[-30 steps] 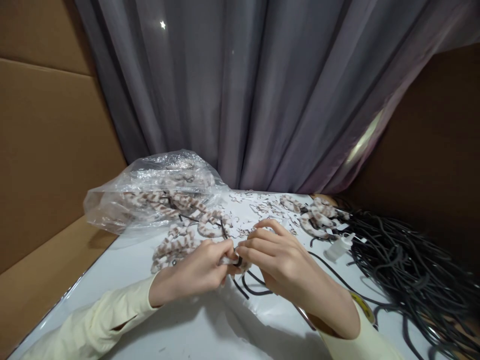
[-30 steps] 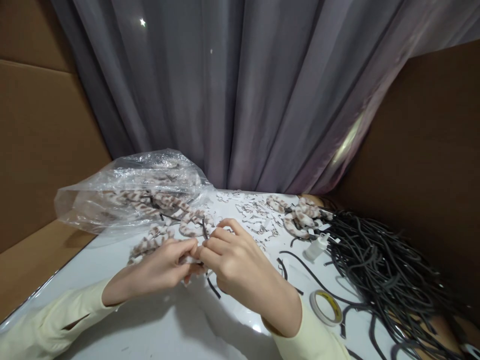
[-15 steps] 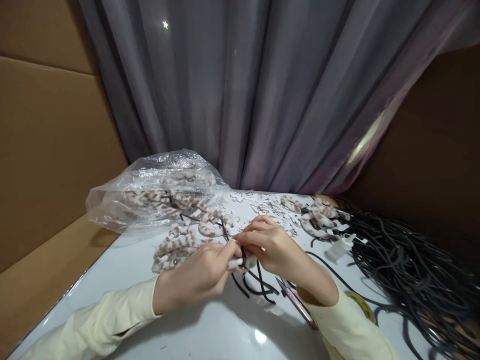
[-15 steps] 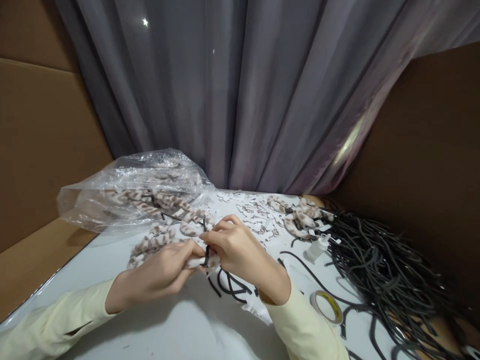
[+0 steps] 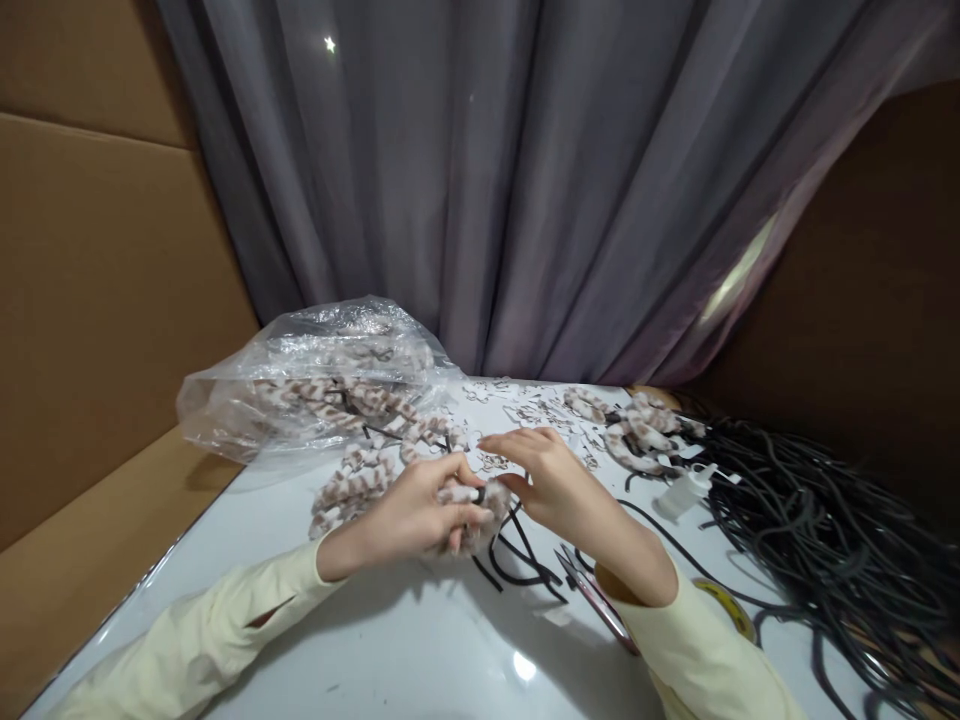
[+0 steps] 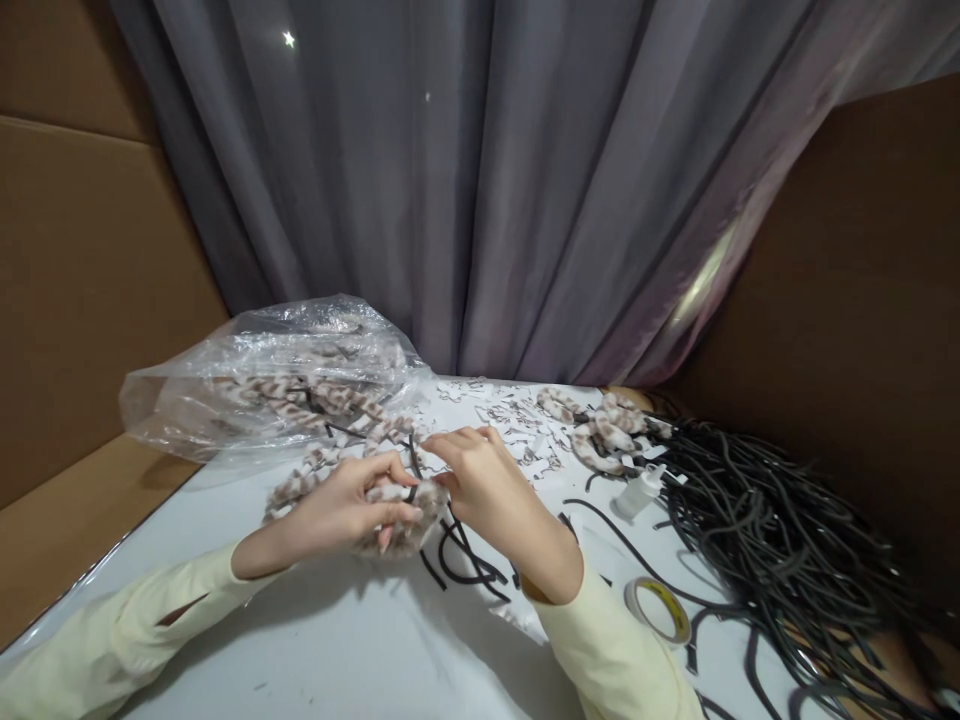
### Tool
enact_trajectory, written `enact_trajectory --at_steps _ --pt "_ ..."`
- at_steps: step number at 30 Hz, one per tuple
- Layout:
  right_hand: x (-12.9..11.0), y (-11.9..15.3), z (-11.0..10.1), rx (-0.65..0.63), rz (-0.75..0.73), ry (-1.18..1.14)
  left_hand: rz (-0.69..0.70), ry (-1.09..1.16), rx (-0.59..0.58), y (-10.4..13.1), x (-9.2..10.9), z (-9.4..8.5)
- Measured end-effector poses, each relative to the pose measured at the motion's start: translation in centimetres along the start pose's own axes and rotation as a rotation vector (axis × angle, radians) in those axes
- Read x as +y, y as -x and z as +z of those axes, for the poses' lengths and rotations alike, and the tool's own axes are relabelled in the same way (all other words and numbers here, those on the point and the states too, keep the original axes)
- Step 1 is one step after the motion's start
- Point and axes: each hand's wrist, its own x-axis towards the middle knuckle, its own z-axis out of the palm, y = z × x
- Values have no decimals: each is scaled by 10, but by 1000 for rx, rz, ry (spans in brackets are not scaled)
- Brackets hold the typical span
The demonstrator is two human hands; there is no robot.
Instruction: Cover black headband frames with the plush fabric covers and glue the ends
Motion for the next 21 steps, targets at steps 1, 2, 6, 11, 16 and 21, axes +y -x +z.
enact_trajectory --at_steps 1,2,6,11,16,21 --pt "-2 1 -1 39 39 30 -34 91 -4 -3 -1 -2" --pt "-5 3 -3 84 72 49 -50 177 -15 -6 -2 -4" --pt "-22 8 -12 120 159 -47 -120 489 -38 -17 -14 -12" --pt "-34 7 -14 -105 225 -119 -168 688 -105 -25 -24 -14" --pt "-36 5 -10 -232 262 37 -263 774 -75 -26 -20 -14" --pt "-37 4 -5 -288 330 196 -274 809 -56 -23 -13 -13"
